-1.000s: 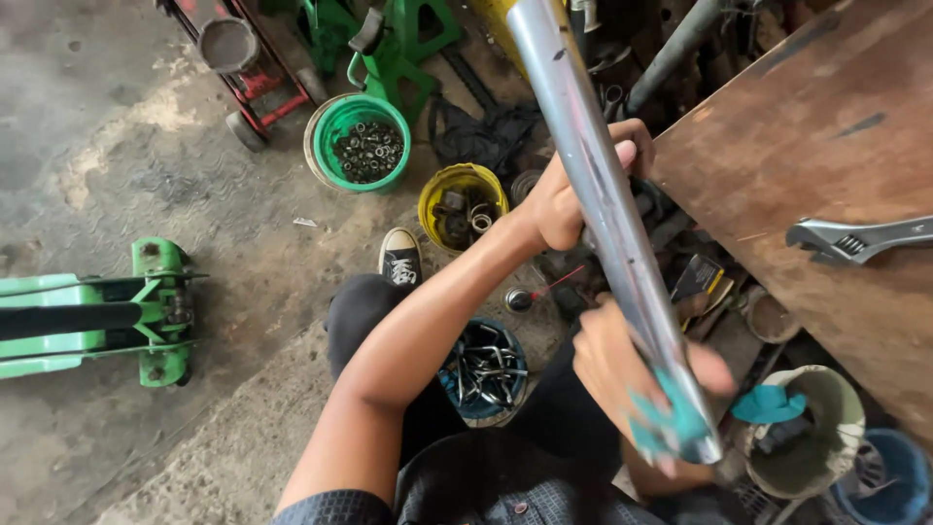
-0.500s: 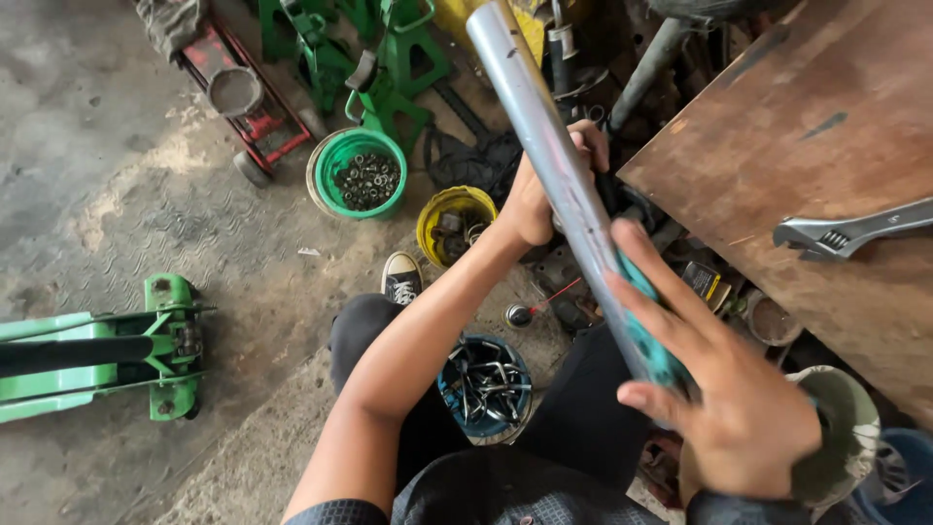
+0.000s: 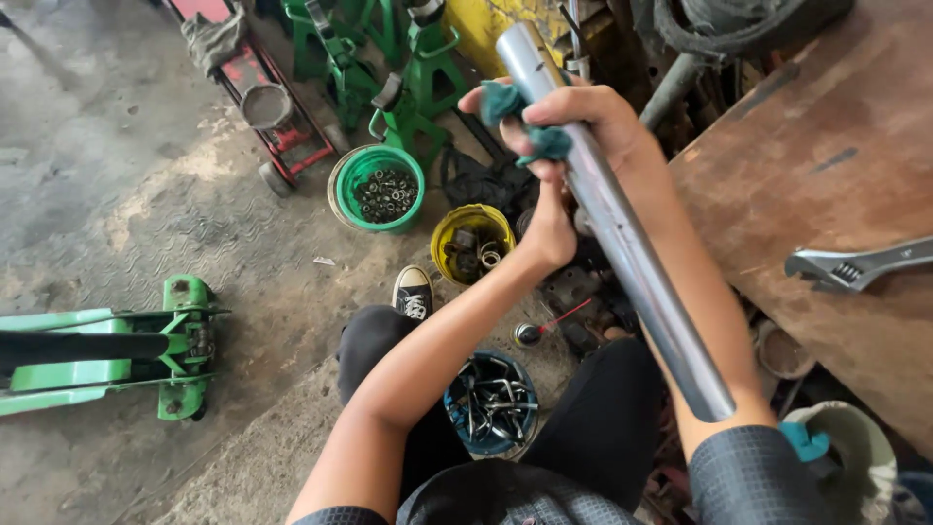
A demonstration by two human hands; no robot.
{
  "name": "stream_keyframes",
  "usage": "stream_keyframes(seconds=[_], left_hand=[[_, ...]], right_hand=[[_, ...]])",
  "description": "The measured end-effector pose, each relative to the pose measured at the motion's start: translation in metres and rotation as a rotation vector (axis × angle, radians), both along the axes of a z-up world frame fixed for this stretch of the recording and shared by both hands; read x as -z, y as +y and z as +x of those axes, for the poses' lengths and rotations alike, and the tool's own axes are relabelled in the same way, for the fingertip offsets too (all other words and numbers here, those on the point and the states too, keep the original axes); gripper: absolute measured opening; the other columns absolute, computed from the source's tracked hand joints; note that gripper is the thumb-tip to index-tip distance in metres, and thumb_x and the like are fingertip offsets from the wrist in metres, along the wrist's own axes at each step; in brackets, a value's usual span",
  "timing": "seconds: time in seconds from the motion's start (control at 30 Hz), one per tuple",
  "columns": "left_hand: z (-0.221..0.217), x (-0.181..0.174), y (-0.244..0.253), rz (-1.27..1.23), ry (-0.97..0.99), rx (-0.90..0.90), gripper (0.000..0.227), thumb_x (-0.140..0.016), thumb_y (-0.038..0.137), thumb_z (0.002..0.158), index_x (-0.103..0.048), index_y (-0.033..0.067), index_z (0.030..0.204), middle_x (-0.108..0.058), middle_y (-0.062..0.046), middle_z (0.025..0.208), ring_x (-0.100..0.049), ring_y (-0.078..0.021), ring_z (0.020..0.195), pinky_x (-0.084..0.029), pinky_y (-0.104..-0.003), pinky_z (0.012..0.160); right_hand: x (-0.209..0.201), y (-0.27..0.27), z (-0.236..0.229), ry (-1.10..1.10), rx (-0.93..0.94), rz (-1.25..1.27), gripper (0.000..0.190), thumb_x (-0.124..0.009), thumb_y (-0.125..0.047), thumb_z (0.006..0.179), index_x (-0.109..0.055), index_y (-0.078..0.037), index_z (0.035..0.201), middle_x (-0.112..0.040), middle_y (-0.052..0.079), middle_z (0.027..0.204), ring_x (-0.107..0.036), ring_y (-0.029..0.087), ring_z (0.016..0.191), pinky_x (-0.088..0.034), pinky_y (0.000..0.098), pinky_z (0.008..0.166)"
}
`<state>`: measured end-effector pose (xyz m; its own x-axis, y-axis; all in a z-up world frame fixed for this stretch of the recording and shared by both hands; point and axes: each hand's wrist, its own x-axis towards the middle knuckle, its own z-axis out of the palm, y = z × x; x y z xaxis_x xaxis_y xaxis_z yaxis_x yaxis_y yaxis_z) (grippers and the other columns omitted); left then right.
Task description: The person sits on the floor and cleans small mechanical parts using a blue cloth. They pick up parts from a yellow bucket, wipe them, and place them back. Later, they clean a long metal rod with the same cloth.
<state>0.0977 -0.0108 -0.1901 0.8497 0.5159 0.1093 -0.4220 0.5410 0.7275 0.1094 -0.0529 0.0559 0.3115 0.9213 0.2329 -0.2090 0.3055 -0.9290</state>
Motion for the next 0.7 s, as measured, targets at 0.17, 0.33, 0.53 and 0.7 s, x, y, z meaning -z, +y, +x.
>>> stream_keyframes(seconds=[0.17, 0.33, 0.53, 0.7], left_hand=[[0.013, 0.045, 0.015, 1.084, -0.077, -0.445, 0.014, -0.058, 0.015, 0.103, -0.062, 0.0100, 0.115, -0.063, -0.007, 0.121, -0.056, -0.0228, 0.107, -0.043, -0.029, 0.096], [-0.001, 0.003, 0.010, 1.251, -0.001, -0.570, 0.033, -0.058, 0.006, 0.091, -0.062, 0.0059, 0.124, -0.055, -0.022, 0.133, -0.048, -0.0406, 0.128, -0.036, -0.047, 0.115], [0.010, 0.042, 0.006, 1.033, -0.041, -0.454, 0.056, -0.075, 0.021, 0.080, -0.054, 0.0079, 0.131, -0.048, -0.018, 0.138, -0.045, -0.0368, 0.133, -0.036, -0.046, 0.116], [0.003, 0.056, -0.007, 0.849, -0.094, -0.277, 0.070, -0.083, 0.030, 0.072, -0.055, 0.0094, 0.133, -0.052, -0.012, 0.132, -0.051, -0.0280, 0.124, -0.042, -0.041, 0.116]], right_hand=[[0.032, 0.032, 0.036, 0.250, -0.211, -0.100, 0.049, -0.070, -0.020, 0.098, -0.058, 0.007, 0.138, -0.070, 0.020, 0.117, -0.071, 0.016, 0.082, -0.057, 0.0219, 0.068], [0.024, 0.006, 0.030, 0.171, -0.100, -0.205, 0.044, -0.063, -0.034, 0.099, -0.060, 0.005, 0.119, -0.068, 0.017, 0.098, -0.068, 0.021, 0.074, -0.057, 0.0294, 0.066], [0.045, -0.027, 0.011, -0.068, 0.047, -0.067, 0.056, -0.055, -0.049, 0.107, -0.058, 0.005, 0.117, -0.064, 0.020, 0.099, -0.065, 0.026, 0.080, -0.057, 0.0381, 0.075], [0.095, -0.049, -0.006, -0.102, 0.304, 0.039, 0.055, -0.052, -0.048, 0.107, -0.056, 0.004, 0.123, -0.063, 0.021, 0.107, -0.064, 0.028, 0.090, -0.055, 0.0404, 0.083]])
